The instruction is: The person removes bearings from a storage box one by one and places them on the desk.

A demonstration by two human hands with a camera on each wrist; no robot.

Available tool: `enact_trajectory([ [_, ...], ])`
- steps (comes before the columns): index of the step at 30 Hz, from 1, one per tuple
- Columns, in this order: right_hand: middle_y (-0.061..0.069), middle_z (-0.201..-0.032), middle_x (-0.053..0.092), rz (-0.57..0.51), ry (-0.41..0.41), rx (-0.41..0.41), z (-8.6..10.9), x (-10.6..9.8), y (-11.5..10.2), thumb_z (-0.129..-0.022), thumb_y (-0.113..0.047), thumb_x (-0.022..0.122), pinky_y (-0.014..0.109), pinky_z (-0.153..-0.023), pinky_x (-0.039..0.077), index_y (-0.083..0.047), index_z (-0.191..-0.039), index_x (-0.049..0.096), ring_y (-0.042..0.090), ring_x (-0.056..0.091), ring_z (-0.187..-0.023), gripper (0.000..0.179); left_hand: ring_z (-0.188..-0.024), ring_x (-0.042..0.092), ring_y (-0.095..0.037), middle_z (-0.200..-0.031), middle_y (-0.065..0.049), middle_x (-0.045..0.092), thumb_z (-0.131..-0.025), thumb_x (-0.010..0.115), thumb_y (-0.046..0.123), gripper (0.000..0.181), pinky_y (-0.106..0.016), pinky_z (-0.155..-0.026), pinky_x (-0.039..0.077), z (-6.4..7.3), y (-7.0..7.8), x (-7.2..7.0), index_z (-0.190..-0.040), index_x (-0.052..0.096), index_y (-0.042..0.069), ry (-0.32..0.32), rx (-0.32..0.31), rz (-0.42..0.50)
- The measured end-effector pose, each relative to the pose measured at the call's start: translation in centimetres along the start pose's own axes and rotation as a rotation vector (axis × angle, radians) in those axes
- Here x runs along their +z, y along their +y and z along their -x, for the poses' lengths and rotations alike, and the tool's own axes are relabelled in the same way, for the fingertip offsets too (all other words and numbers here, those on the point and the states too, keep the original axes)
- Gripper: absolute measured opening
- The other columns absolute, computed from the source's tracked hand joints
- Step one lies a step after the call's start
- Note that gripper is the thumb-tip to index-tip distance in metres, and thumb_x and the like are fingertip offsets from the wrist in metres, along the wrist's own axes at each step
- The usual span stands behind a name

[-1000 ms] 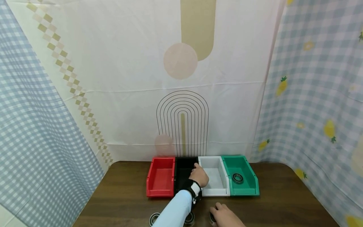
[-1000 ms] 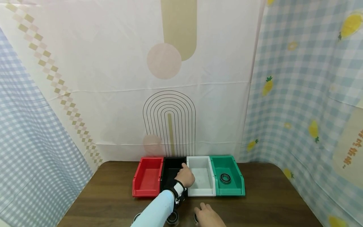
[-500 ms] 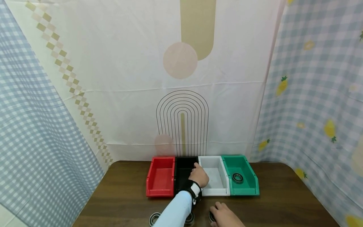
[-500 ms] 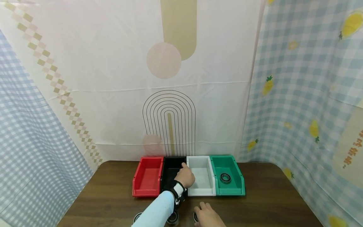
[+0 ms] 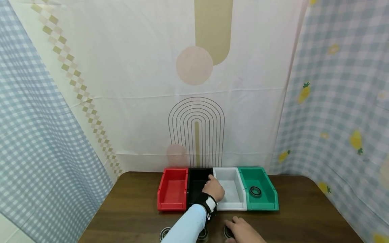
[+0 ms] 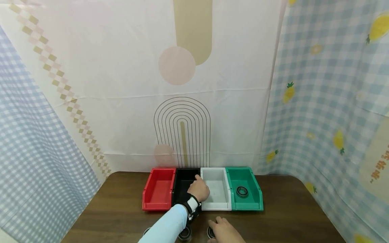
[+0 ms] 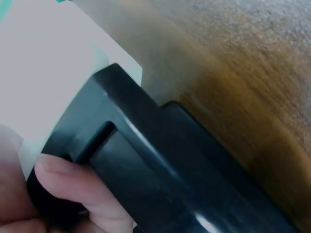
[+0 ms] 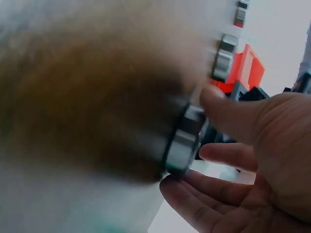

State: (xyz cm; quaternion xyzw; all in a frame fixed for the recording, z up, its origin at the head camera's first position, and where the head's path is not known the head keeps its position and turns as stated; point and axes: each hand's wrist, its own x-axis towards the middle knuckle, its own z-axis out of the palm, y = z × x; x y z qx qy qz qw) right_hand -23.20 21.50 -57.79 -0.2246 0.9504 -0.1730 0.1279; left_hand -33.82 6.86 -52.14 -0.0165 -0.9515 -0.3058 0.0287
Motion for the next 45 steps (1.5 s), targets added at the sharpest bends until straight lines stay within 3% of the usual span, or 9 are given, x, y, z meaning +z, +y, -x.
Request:
enact_trajectory([
  [5, 0.004, -0.115, 0.069, -0.031, 0.166, 0.039, 3.1, -4.4, -3.1, -0.092, -0.049, 0.081, 0.046, -0.085, 0.057, -0.004, -0.134, 0.071, 0.024, 0.065, -0.101, 0.062, -0.076, 0.072, -0.037, -0.096, -0.028, 0.075, -0.103, 0.063, 0.025, 0.059, -0.049, -0.068, 0.060, 1.1, 0.7, -1.6, -0.146, 0.047, -0.012, 0.027, 0.019, -0.099],
  [9, 0.005, -0.122, 0.072, 0.027, 0.341, 0.105, 4.8, -6.4, -3.4, -0.091, -0.042, 0.083, 0.052, -0.095, 0.058, -0.007, -0.131, 0.074, 0.026, 0.068, -0.112, 0.054, -0.099, 0.073, -0.042, -0.119, -0.032, 0.072, -0.102, 0.065, 0.036, 0.069, -0.053, -0.086, 0.060, 1.5, 0.8, -2.1, -0.147, 0.049, -0.014, 0.095, 0.055, -0.145],
  [13, 0.007, -0.121, 0.074, 0.087, 0.498, 0.148, 5.5, -7.3, -2.2, -0.092, -0.037, 0.084, 0.051, -0.098, 0.059, -0.009, -0.129, 0.075, 0.028, 0.069, -0.116, 0.048, -0.115, 0.066, -0.045, -0.129, -0.034, 0.066, -0.099, 0.068, 0.037, 0.073, -0.055, -0.101, 0.054, 2.3, 1.1, -2.3, -0.144, 0.050, -0.018, 0.181, 0.159, -0.155],
  [17, 0.012, -0.122, 0.075, 0.127, 0.598, 0.131, 6.2, -8.1, -0.6, -0.092, -0.035, 0.084, 0.055, -0.097, 0.059, -0.007, -0.130, 0.075, 0.034, 0.069, -0.117, 0.048, -0.112, 0.063, -0.041, -0.124, -0.030, 0.065, -0.099, 0.067, 0.036, 0.069, -0.052, -0.100, 0.052, 3.8, 1.6, -2.7, -0.139, 0.053, -0.018, 0.225, 0.286, -0.163],
  [24, 0.014, -0.122, 0.075, 0.152, 0.647, 0.152, 7.3, -9.0, 1.7, -0.094, -0.031, 0.082, 0.059, -0.097, 0.058, -0.004, -0.131, 0.073, 0.038, 0.070, -0.114, 0.047, -0.125, 0.060, -0.039, -0.133, -0.028, 0.063, -0.103, 0.062, 0.033, 0.062, -0.052, -0.107, 0.051, 7.2, 2.6, -4.3, -0.139, 0.054, -0.016, 0.097, 0.436, -0.120],
  [28, 0.015, -0.122, 0.074, 0.139, 0.656, 0.169, 7.8, -9.2, 2.4, -0.095, -0.023, 0.081, 0.061, -0.097, 0.057, -0.002, -0.132, 0.072, 0.040, 0.069, -0.115, 0.044, -0.125, 0.058, -0.036, -0.133, -0.026, 0.062, -0.103, 0.061, 0.032, 0.060, -0.051, -0.108, 0.050, 9.5, 2.9, -5.0, -0.140, 0.054, -0.015, -0.007, 0.484, -0.100],
  [31, 0.015, -0.122, 0.074, 0.140, 0.664, 0.162, 8.0, -9.2, 2.7, -0.094, -0.020, 0.081, 0.061, -0.096, 0.057, -0.001, -0.132, 0.072, 0.041, 0.069, -0.114, 0.043, -0.126, 0.058, -0.034, -0.136, -0.025, 0.062, -0.104, 0.060, 0.033, 0.060, -0.050, -0.110, 0.050, 10.6, 3.1, -5.0, -0.141, 0.055, -0.014, -0.046, 0.511, -0.110],
  [40, 0.016, -0.123, 0.074, 0.136, 0.654, 0.167, 7.7, -9.2, 2.6, -0.095, -0.017, 0.080, 0.061, -0.096, 0.058, -0.001, -0.133, 0.071, 0.041, 0.069, -0.115, 0.043, -0.115, 0.060, -0.025, -0.126, -0.018, 0.065, -0.105, 0.059, 0.032, 0.054, -0.040, -0.105, 0.052, 10.6, 3.5, -4.0, -0.137, 0.059, -0.011, -0.012, 0.552, -0.177],
  [45, 0.014, -0.122, 0.074, 0.138, 0.643, 0.175, 7.7, -9.0, 2.6, -0.096, -0.017, 0.078, 0.061, -0.098, 0.057, -0.001, -0.133, 0.071, 0.040, 0.069, -0.115, 0.041, -0.101, 0.060, -0.019, -0.109, -0.012, 0.067, -0.104, 0.060, 0.027, 0.041, -0.033, -0.090, 0.051, 9.8, 4.0, -3.1, -0.126, 0.064, -0.008, 0.014, 0.567, -0.106],
])
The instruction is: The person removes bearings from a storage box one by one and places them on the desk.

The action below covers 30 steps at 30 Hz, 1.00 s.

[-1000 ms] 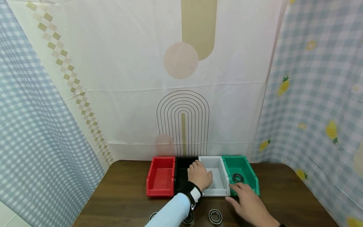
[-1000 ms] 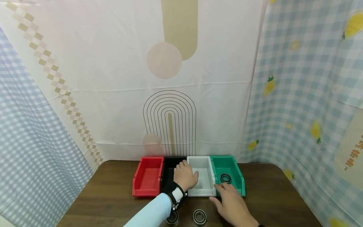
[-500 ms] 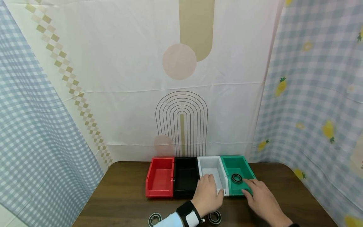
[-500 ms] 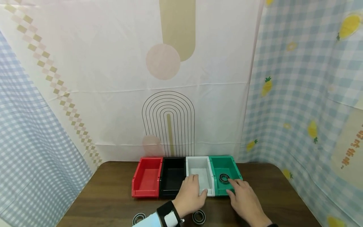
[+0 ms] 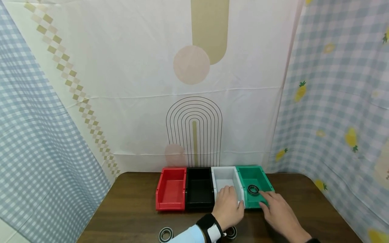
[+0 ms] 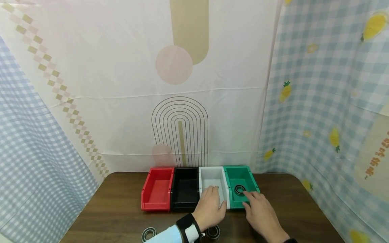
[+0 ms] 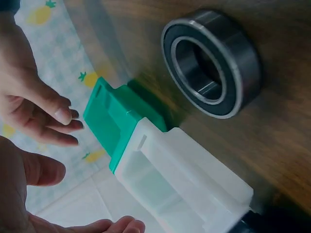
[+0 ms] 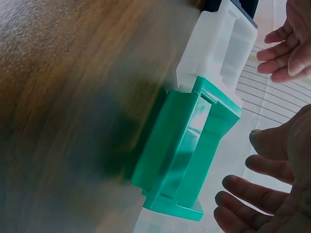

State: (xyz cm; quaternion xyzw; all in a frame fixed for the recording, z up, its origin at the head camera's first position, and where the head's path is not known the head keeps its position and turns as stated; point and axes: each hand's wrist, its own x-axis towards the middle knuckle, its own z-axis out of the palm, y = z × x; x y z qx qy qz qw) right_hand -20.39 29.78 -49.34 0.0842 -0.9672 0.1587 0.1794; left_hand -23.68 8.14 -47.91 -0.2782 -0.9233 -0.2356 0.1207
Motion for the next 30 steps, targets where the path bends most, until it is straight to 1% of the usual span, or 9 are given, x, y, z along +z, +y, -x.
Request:
enact_trajectory([
  [4, 0.014, -0.120, 0.075, 0.003, 0.021, -0.001, 0.3, 0.0, 0.1, -0.096, -0.016, 0.078, 0.060, -0.097, 0.057, 0.000, -0.132, 0.072, 0.038, 0.070, -0.113, 0.040, -0.088, 0.056, -0.014, -0.096, -0.008, 0.065, -0.104, 0.059, 0.023, 0.028, -0.027, -0.079, 0.048, -1.5, 0.4, 0.8, -0.112, 0.068, -0.003, 0.072, 0.004, 0.026],
  [7, 0.013, -0.119, 0.075, -0.002, 0.029, -0.007, 0.3, -0.1, 0.2, -0.096, -0.016, 0.079, 0.059, -0.096, 0.058, 0.000, -0.131, 0.072, 0.037, 0.070, -0.112, 0.040, -0.082, 0.054, -0.012, -0.091, -0.006, 0.063, -0.106, 0.059, 0.022, 0.021, -0.024, -0.074, 0.046, -2.9, 0.5, 1.9, -0.101, 0.068, 0.004, 0.116, -0.025, 0.012],
  [14, 0.012, -0.120, 0.075, -0.003, 0.005, -0.004, 0.2, -0.1, 0.0, -0.096, -0.017, 0.079, 0.058, -0.096, 0.058, 0.000, -0.132, 0.072, 0.036, 0.070, -0.112, 0.040, -0.092, 0.063, -0.023, -0.101, -0.014, 0.067, -0.106, 0.063, 0.033, 0.044, -0.029, -0.075, 0.054, -6.0, 0.6, 4.7, -0.121, 0.066, -0.007, 0.137, -0.188, 0.007],
  [17, 0.012, -0.122, 0.075, -0.004, 0.005, -0.002, 0.2, -0.2, 0.0, -0.097, -0.017, 0.078, 0.059, -0.096, 0.058, -0.001, -0.133, 0.071, 0.037, 0.070, -0.113, 0.040, -0.094, 0.066, -0.026, -0.103, -0.016, 0.067, -0.104, 0.065, 0.038, 0.050, -0.030, -0.078, 0.057, -7.0, 0.7, 5.6, -0.123, 0.065, -0.008, 0.155, -0.247, -0.006],
  [20, 0.013, -0.122, 0.074, -0.005, 0.005, 0.007, 0.3, -0.3, 0.0, -0.097, -0.018, 0.078, 0.059, -0.097, 0.058, -0.001, -0.133, 0.071, 0.038, 0.070, -0.114, 0.040, -0.099, 0.069, -0.030, -0.108, -0.018, 0.069, -0.103, 0.066, 0.040, 0.056, -0.033, -0.083, 0.060, -7.7, 1.0, 6.2, -0.128, 0.064, -0.010, 0.144, -0.307, -0.020],
  [23, 0.013, -0.123, 0.074, -0.003, -0.012, 0.013, 0.2, -0.3, -0.1, -0.098, -0.020, 0.077, 0.058, -0.096, 0.058, -0.001, -0.134, 0.071, 0.037, 0.070, -0.114, 0.041, -0.099, 0.070, -0.029, -0.108, -0.018, 0.070, -0.103, 0.066, 0.039, 0.055, -0.032, -0.082, 0.060, -8.0, 1.3, 6.9, -0.128, 0.064, -0.010, 0.117, -0.350, -0.058],
  [25, 0.012, -0.124, 0.074, -0.002, -0.025, 0.018, 0.0, -0.4, -0.1, -0.098, -0.020, 0.077, 0.058, -0.096, 0.058, -0.002, -0.134, 0.071, 0.037, 0.069, -0.115, 0.041, -0.093, 0.070, -0.027, -0.104, -0.016, 0.070, -0.103, 0.067, 0.038, 0.052, -0.030, -0.077, 0.060, -8.0, 1.6, 7.2, -0.125, 0.066, -0.009, 0.114, -0.368, -0.099],
  [28, 0.012, -0.124, 0.074, 0.001, -0.036, 0.027, 0.0, -0.4, -0.2, -0.099, -0.021, 0.076, 0.058, -0.097, 0.058, -0.003, -0.135, 0.071, 0.037, 0.069, -0.115, 0.041, -0.081, 0.072, -0.022, -0.100, -0.013, 0.075, -0.103, 0.068, 0.038, 0.052, -0.027, -0.068, 0.060, -8.0, 2.0, 7.5, -0.130, 0.065, -0.007, 0.099, -0.387, -0.187],
  [30, 0.013, -0.125, 0.074, 0.004, -0.040, 0.034, 0.0, -0.5, -0.2, -0.099, -0.021, 0.076, 0.059, -0.098, 0.057, -0.003, -0.135, 0.071, 0.038, 0.069, -0.116, 0.040, -0.067, 0.070, -0.017, -0.085, -0.008, 0.076, -0.103, 0.068, 0.037, 0.058, -0.027, -0.057, 0.056, -7.9, 2.3, 7.4, -0.138, 0.061, -0.008, 0.034, -0.392, -0.238],
])
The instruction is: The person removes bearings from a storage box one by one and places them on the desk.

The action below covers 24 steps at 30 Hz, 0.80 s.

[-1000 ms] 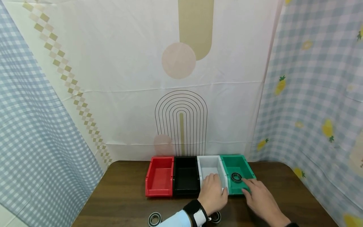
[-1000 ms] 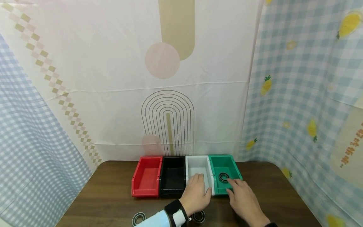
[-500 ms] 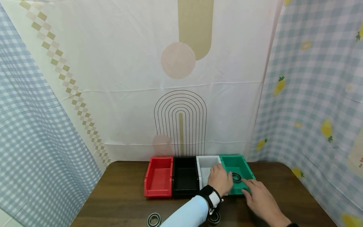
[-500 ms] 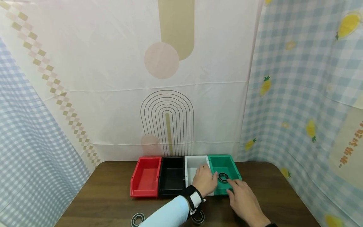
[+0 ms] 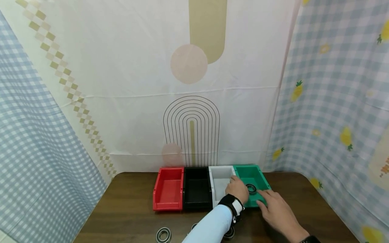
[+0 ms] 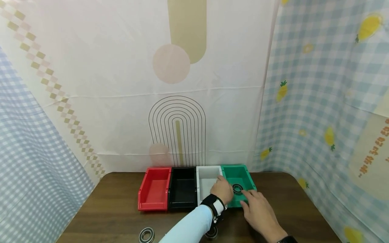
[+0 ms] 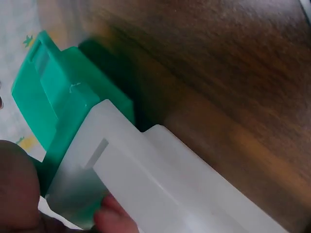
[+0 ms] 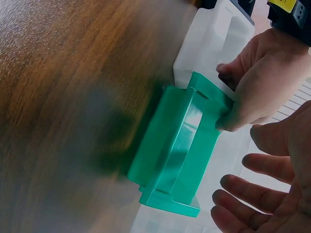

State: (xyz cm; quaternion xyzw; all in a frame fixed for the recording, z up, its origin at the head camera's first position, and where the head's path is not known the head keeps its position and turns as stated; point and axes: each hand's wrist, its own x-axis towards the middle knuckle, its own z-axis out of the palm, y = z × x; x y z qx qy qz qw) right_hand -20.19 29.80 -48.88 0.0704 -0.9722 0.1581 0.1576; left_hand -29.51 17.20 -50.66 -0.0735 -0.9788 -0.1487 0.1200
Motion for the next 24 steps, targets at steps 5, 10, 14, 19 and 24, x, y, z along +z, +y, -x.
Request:
enact_trajectory([
  [5, 0.014, -0.127, 0.073, -0.005, -0.030, 0.008, 0.0, 0.0, 0.1, -0.100, -0.022, 0.075, 0.059, -0.099, 0.057, -0.003, -0.135, 0.071, 0.038, 0.069, -0.118, 0.040, -0.039, 0.050, -0.010, -0.048, 0.001, 0.059, -0.103, 0.069, 0.040, 0.073, -0.028, -0.042, 0.043, 0.1, 0.3, -0.3, -0.156, 0.045, -0.005, -0.171, 0.030, -0.148],
  [10, 0.014, -0.128, 0.072, -0.007, -0.062, 0.022, 0.0, 0.1, 0.3, -0.101, -0.022, 0.074, 0.059, -0.100, 0.056, -0.003, -0.136, 0.070, 0.039, 0.068, -0.119, 0.041, -0.037, 0.047, -0.010, -0.046, 0.002, 0.056, -0.101, 0.071, 0.043, 0.076, -0.027, -0.041, 0.044, 0.2, 0.7, -0.7, -0.156, 0.045, -0.002, -0.192, 0.036, -0.193],
  [14, 0.014, -0.128, 0.072, -0.009, -0.073, 0.031, 0.1, 0.1, 0.4, -0.101, -0.022, 0.074, 0.059, -0.101, 0.056, -0.003, -0.137, 0.070, 0.038, 0.068, -0.120, 0.041, -0.036, 0.046, -0.011, -0.045, 0.002, 0.054, -0.101, 0.071, 0.043, 0.075, -0.027, -0.040, 0.042, 0.3, 0.9, -0.6, -0.155, 0.046, -0.001, -0.186, 0.032, -0.191],
  [19, 0.013, -0.127, 0.072, -0.001, -0.075, 0.030, 0.0, 0.0, 0.2, -0.101, -0.021, 0.073, 0.059, -0.101, 0.056, -0.004, -0.136, 0.070, 0.038, 0.068, -0.120, 0.039, -0.035, 0.042, -0.010, -0.044, 0.003, 0.052, -0.101, 0.070, 0.044, 0.075, -0.027, -0.038, 0.038, 0.0, 1.0, 0.1, -0.156, 0.045, -0.001, -0.183, 0.033, -0.189],
  [24, 0.013, -0.126, 0.072, -0.001, -0.070, 0.021, -0.3, 0.0, -0.2, -0.100, -0.020, 0.073, 0.058, -0.100, 0.057, -0.003, -0.135, 0.071, 0.038, 0.068, -0.120, 0.038, -0.034, 0.039, -0.011, -0.044, 0.003, 0.051, -0.103, 0.068, 0.043, 0.074, -0.029, -0.037, 0.037, -0.4, 0.6, 0.7, -0.157, 0.043, -0.001, -0.177, 0.008, -0.144],
])
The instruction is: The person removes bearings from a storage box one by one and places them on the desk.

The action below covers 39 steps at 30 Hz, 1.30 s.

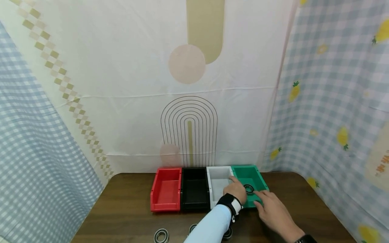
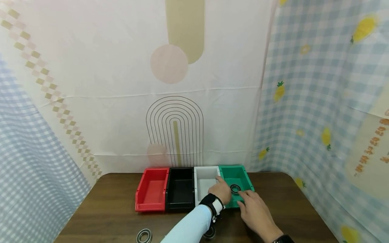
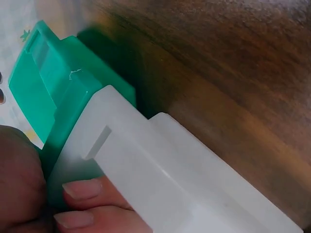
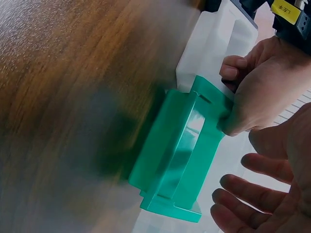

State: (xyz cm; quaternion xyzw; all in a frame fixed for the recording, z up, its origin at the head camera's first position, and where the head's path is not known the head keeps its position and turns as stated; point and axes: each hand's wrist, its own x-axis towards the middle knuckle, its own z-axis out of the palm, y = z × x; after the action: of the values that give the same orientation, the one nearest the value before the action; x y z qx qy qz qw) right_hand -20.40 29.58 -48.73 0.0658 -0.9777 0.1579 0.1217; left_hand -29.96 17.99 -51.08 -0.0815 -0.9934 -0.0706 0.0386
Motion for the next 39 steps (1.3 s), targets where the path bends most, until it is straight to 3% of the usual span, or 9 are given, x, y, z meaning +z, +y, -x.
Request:
enact_trajectory([
  [7, 0.014, -0.125, 0.071, -0.010, 0.029, -0.022, -0.5, 0.6, -0.4, -0.100, -0.016, 0.074, 0.057, -0.100, 0.058, -0.001, -0.133, 0.071, 0.037, 0.068, -0.121, 0.036, -0.033, 0.040, -0.011, -0.044, 0.002, 0.050, -0.105, 0.065, 0.041, 0.071, -0.029, -0.035, 0.038, -0.1, -0.6, 0.1, -0.156, 0.045, -0.003, 0.033, -0.001, 0.021],
  [12, 0.018, -0.125, 0.072, -0.001, 0.059, -0.063, -2.3, 1.3, -0.5, -0.097, -0.010, 0.075, 0.056, -0.101, 0.058, 0.002, -0.132, 0.071, 0.038, 0.069, -0.119, 0.037, -0.035, 0.044, -0.011, -0.045, 0.002, 0.053, -0.104, 0.066, 0.044, 0.071, -0.031, -0.038, 0.043, -0.5, -0.7, 0.6, -0.155, 0.046, -0.002, 0.047, -0.013, -0.009],
  [19, 0.023, -0.125, 0.071, 0.034, -0.023, -0.040, -5.5, 3.0, 0.4, -0.096, -0.008, 0.075, 0.059, -0.101, 0.056, 0.004, -0.132, 0.070, 0.042, 0.069, -0.117, 0.038, -0.035, 0.043, -0.011, -0.046, 0.001, 0.054, -0.104, 0.067, 0.045, 0.073, -0.030, -0.039, 0.043, -0.5, -0.3, 0.6, -0.156, 0.045, 0.000, 0.020, -0.007, -0.044],
  [27, 0.030, -0.123, 0.072, 0.007, -0.081, 0.004, -8.0, 4.3, 1.8, -0.098, -0.010, 0.072, 0.062, -0.100, 0.056, 0.010, -0.127, 0.071, 0.048, 0.069, -0.115, 0.035, -0.033, 0.038, -0.011, -0.044, 0.002, 0.052, -0.106, 0.062, 0.045, 0.070, -0.030, -0.037, 0.039, -0.1, 0.1, -0.2, -0.156, 0.045, -0.001, 0.016, 0.007, -0.018],
  [33, 0.022, -0.115, 0.076, 0.007, -0.142, 0.031, -9.2, 4.9, 1.9, -0.099, -0.001, 0.066, 0.055, -0.096, 0.058, 0.005, -0.119, 0.074, 0.041, 0.072, -0.109, 0.023, -0.034, 0.038, -0.012, -0.043, 0.001, 0.051, -0.107, 0.061, 0.040, 0.065, -0.031, -0.036, 0.038, 0.1, 0.0, -0.1, -0.153, 0.047, -0.003, 0.046, 0.004, 0.001],
  [39, 0.009, -0.093, 0.073, -0.016, -0.194, 0.087, -9.8, 5.4, 2.1, -0.101, 0.000, 0.062, 0.046, -0.079, 0.057, -0.006, -0.097, 0.072, 0.025, 0.069, -0.088, 0.013, -0.035, 0.041, -0.012, -0.045, 0.001, 0.052, -0.106, 0.061, 0.038, 0.062, -0.032, -0.038, 0.039, -0.2, 0.0, 0.5, -0.152, 0.048, -0.002, 0.057, -0.013, 0.029],
])
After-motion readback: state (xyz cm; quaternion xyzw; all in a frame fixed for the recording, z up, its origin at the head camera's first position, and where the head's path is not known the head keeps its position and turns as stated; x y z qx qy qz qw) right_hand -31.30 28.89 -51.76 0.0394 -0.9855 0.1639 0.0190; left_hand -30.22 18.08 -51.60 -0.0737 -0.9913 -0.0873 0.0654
